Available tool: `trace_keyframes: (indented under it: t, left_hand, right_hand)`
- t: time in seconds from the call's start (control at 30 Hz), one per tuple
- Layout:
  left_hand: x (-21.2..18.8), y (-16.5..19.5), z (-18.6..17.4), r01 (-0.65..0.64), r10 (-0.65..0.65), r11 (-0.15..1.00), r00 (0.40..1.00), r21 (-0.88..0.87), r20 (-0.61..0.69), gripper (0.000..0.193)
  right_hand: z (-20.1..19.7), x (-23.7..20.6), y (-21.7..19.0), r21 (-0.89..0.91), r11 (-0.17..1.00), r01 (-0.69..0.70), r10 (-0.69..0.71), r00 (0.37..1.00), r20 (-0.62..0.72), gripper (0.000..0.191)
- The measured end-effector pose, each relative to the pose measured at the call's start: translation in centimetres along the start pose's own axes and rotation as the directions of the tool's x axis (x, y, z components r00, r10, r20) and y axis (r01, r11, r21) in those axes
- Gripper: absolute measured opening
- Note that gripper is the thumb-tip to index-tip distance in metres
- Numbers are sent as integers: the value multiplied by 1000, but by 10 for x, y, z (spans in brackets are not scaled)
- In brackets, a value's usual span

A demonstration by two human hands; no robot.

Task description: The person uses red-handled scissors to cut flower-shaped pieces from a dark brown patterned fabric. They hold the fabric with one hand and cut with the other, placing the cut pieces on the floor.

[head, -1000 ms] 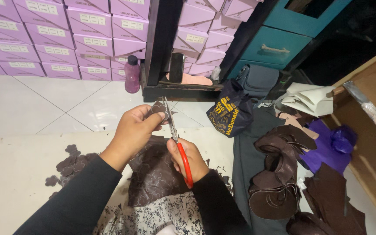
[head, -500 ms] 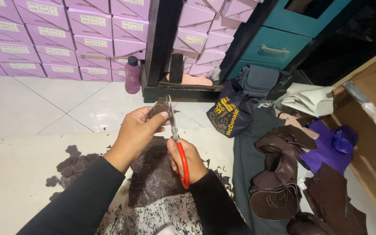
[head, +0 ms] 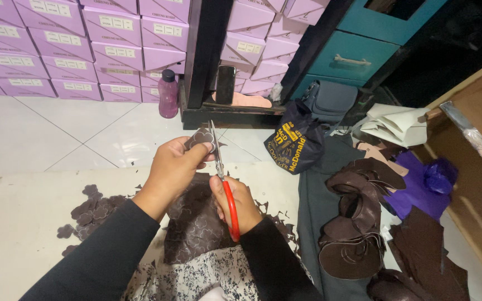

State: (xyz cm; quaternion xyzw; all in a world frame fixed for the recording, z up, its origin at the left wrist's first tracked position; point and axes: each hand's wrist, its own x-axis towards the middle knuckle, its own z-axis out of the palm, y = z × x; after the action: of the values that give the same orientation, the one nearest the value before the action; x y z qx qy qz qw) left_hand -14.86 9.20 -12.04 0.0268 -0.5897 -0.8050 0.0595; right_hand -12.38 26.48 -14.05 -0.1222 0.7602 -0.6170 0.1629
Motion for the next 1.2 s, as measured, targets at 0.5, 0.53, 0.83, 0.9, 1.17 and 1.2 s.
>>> trace_keyframes:
  t: [0.5, 0.53, 0.83, 0.9, 1.17, 1.2]
  left_hand:
    - [-4, 24, -14, 30, -45, 991, 992, 130, 115, 19]
    - [-4, 24, -16, 25, -44, 988, 992, 152, 121, 19]
    - [-2, 26, -23, 15, -45, 965, 993, 262, 112, 20]
    - [-3, 27, -24, 23, -58, 952, 993, 304, 106, 20]
    - [-1, 33, -31, 65, -116, 941, 984, 331, 134, 20]
    - [-1, 33, -33, 72, -126, 936, 983, 345, 137, 20]
  right_hand:
    - [-8, -6, -8, -99, 994, 40, -32, 996, 81, 49]
    - [-10, -7, -10, -129, 991, 47, -34, 995, 95, 49]
    - [-12, -7, -15, -154, 988, 32, -13, 992, 123, 49]
    - [-12, -7, -15, -143, 989, 24, -5, 992, 128, 49]
    - [-11, -8, -15, -122, 992, 31, -10, 985, 170, 48]
    - [-12, -9, -15, -130, 991, 40, -15, 983, 184, 48]
